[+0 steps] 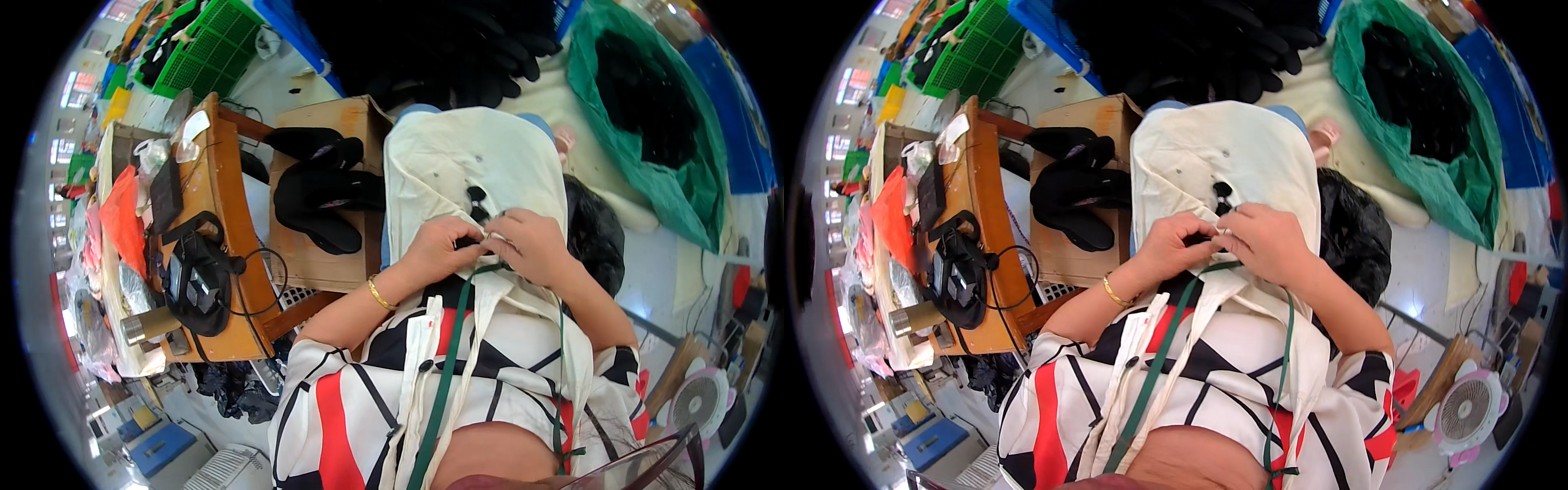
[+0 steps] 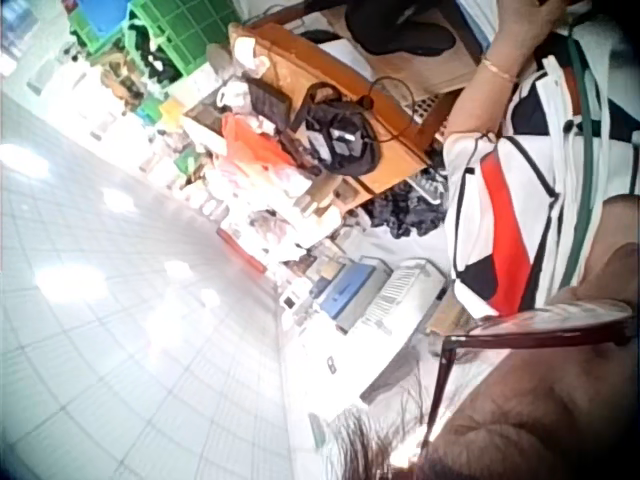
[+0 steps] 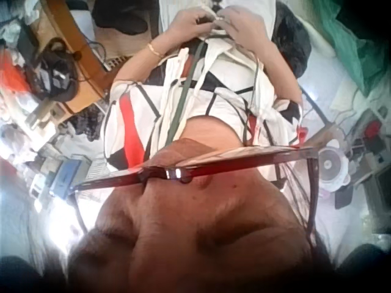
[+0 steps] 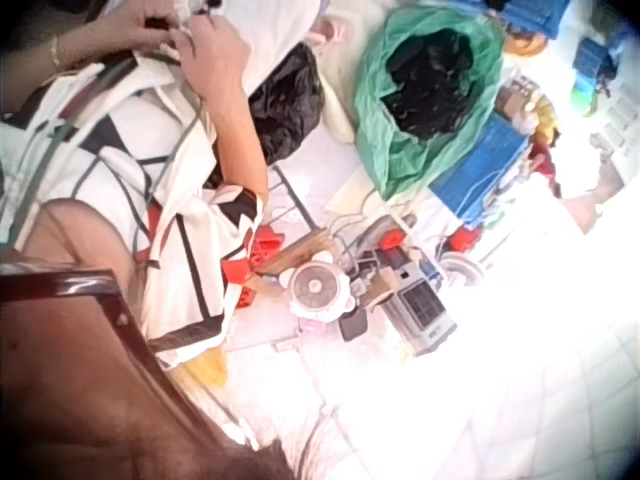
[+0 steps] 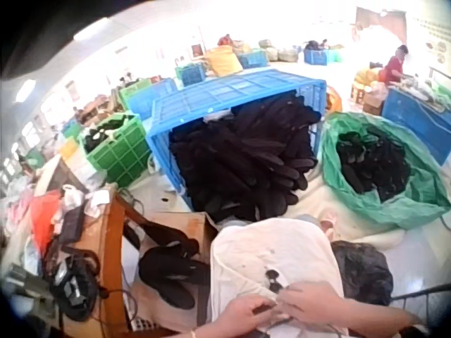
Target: The person sits on the floor in a workshop and sews a black shoe sole using a needle and thread. They repeatedly pull the thread through the sole, adjust the shoe, and continue stitching. The person occasionally picks up new soles from a nearby blue crate and places finished ones aside.
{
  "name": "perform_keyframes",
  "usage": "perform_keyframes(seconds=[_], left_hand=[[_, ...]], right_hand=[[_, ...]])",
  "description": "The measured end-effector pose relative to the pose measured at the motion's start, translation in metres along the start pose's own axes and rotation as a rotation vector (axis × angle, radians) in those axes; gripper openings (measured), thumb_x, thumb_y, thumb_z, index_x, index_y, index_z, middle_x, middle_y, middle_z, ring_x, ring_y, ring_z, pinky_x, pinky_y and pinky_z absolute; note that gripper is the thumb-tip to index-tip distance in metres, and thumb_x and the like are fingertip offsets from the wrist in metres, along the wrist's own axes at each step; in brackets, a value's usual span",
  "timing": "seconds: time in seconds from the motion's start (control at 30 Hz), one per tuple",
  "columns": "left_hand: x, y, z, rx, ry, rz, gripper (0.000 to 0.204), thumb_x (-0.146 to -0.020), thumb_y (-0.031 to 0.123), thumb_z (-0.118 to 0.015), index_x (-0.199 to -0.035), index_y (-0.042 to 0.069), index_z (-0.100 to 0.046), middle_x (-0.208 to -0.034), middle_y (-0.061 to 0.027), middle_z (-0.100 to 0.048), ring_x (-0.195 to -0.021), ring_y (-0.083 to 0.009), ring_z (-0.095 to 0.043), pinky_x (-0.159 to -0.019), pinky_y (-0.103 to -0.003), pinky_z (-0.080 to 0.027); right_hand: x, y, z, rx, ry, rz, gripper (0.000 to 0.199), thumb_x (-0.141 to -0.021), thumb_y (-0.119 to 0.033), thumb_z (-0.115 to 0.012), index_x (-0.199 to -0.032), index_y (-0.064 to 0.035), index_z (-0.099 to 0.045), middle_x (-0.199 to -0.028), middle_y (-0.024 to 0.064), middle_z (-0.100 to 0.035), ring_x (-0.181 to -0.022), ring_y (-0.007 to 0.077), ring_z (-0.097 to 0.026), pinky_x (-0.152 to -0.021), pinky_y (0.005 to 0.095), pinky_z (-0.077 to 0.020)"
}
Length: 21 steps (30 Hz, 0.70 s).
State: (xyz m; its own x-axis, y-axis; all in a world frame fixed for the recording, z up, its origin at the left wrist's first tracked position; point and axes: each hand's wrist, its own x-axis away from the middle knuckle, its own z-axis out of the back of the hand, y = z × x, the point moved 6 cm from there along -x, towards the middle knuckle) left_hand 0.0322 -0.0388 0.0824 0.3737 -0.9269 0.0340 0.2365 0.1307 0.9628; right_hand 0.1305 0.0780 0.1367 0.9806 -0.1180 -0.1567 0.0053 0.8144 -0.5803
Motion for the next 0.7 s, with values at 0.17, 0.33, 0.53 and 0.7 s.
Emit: perform_keyframes(seconds=[0.17, 0.33, 0.53, 0.7], left_hand=[[-0.009, 0.007, 0.008, -0.138, 0.027, -0.155, 0.020, -0.075, 0.008, -0.076, -0.093, 0.003, -0.070, -0.078, -0.0106, -0.064, -0.071, -0.0238, -0.061, -0.066, -0.031, -0.049], [-0.014, 0.002, 0.012, -0.151, 0.119, -0.241, 0.015, -0.073, 0.005, -0.072, -0.088, 0.006, -0.070, -0.080, -0.0125, -0.065, -0.074, -0.0315, -0.063, -0.066, -0.038, -0.051], [-0.023, -0.001, 0.039, -0.285, 0.273, -0.193, 0.013, -0.077, 0.007, -0.074, -0.089, 0.004, -0.069, -0.079, -0.0107, -0.065, -0.070, -0.0283, -0.061, -0.063, -0.036, -0.049], [-0.026, -0.027, 0.052, -0.246, 0.293, -0.079, 0.014, -0.078, 0.008, -0.075, -0.089, 0.002, -0.069, -0.078, -0.0083, -0.064, -0.068, -0.0188, -0.060, -0.062, -0.029, -0.048]], right_hand=[[-0.012, -0.015, -0.010, 0.163, 0.070, 0.278, 0.011, -0.078, -0.019, -0.066, -0.083, -0.0112, -0.061, -0.074, 0.0042, -0.056, -0.067, 0.0232, -0.060, -0.054, 0.0360, -0.0469], [-0.017, -0.043, -0.017, 0.032, -0.055, 0.477, 0.013, -0.087, -0.017, -0.063, -0.093, -0.0082, -0.056, -0.074, 0.0033, -0.055, -0.063, 0.0193, -0.058, -0.053, 0.0315, -0.0459], [-0.015, 0.034, 0.003, -1.190, 0.107, -0.314, 0.010, -0.103, -0.014, -0.047, -0.098, -0.0066, -0.050, -0.077, 0.0010, -0.059, -0.059, 0.0089, -0.054, -0.055, 0.0229, -0.0442], [-0.013, 0.071, 0.088, -1.628, 0.698, -0.018, 0.012, -0.102, -0.019, -0.052, -0.101, -0.0081, -0.056, -0.064, -0.0081, -0.044, -0.051, 0.0021, -0.039, -0.049, 0.0195, -0.0348]])
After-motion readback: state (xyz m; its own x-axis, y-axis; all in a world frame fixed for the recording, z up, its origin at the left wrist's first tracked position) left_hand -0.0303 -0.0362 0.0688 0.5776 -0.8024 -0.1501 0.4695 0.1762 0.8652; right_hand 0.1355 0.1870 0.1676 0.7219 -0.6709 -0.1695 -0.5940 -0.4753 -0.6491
